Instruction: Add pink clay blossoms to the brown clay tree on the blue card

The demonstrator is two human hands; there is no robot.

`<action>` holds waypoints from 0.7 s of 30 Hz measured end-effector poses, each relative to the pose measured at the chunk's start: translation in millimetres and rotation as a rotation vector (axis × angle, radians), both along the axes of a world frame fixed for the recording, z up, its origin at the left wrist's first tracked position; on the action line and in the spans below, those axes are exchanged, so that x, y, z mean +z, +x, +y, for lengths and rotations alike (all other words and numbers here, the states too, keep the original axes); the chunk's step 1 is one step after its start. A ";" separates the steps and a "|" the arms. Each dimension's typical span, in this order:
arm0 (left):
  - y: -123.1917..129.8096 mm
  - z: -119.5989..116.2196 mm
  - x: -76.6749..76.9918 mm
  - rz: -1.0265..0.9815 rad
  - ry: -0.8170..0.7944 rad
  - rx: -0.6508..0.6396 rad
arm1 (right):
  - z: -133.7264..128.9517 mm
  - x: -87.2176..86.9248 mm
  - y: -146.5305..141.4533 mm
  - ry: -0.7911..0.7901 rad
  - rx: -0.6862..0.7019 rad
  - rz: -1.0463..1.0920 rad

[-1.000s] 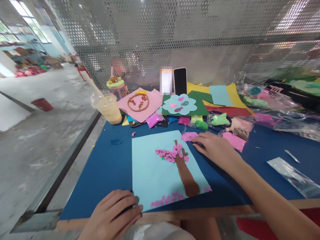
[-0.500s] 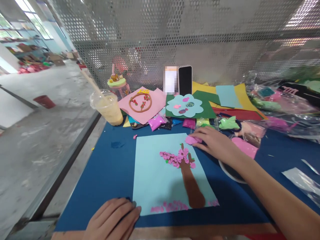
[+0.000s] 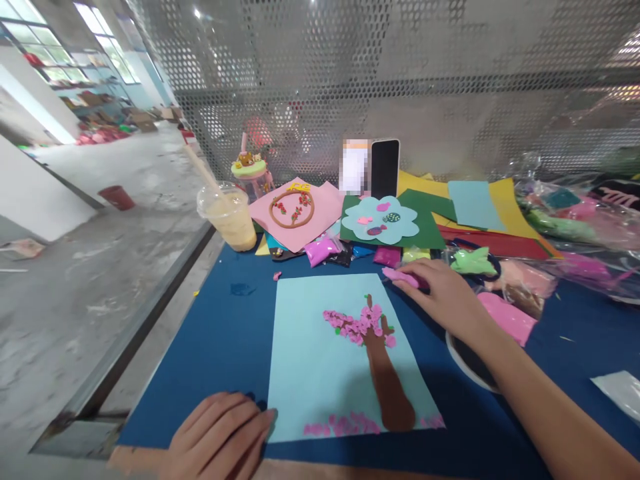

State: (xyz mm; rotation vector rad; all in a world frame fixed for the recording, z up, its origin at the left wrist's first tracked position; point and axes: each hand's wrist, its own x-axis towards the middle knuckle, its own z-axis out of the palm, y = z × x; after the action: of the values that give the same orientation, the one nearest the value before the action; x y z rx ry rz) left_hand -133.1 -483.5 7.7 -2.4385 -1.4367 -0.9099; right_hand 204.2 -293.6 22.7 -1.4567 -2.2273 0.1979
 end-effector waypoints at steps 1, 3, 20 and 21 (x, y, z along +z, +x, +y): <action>0.7 0.6 1.4 -0.006 0.006 -0.007 | -3.1 5.0 0.6 -0.002 -0.021 0.048; 7.3 3.6 10.8 -0.042 0.051 -0.001 | -14.5 17.7 -0.6 -0.067 -0.015 0.162; 97.5 38.4 61.3 -0.514 -0.420 -0.113 | -107.3 50.6 -45.5 -0.408 0.561 0.113; 97.6 37.9 61.4 -0.515 -0.424 -0.106 | -107.3 50.7 -45.0 -0.408 0.556 0.111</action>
State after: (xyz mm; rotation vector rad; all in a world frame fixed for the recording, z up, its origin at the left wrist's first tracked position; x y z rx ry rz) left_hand -35.6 -445.7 69.1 -2.7253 -1.8364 -1.4739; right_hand 159.2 -400.9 73.4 -0.9262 -2.5438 0.9334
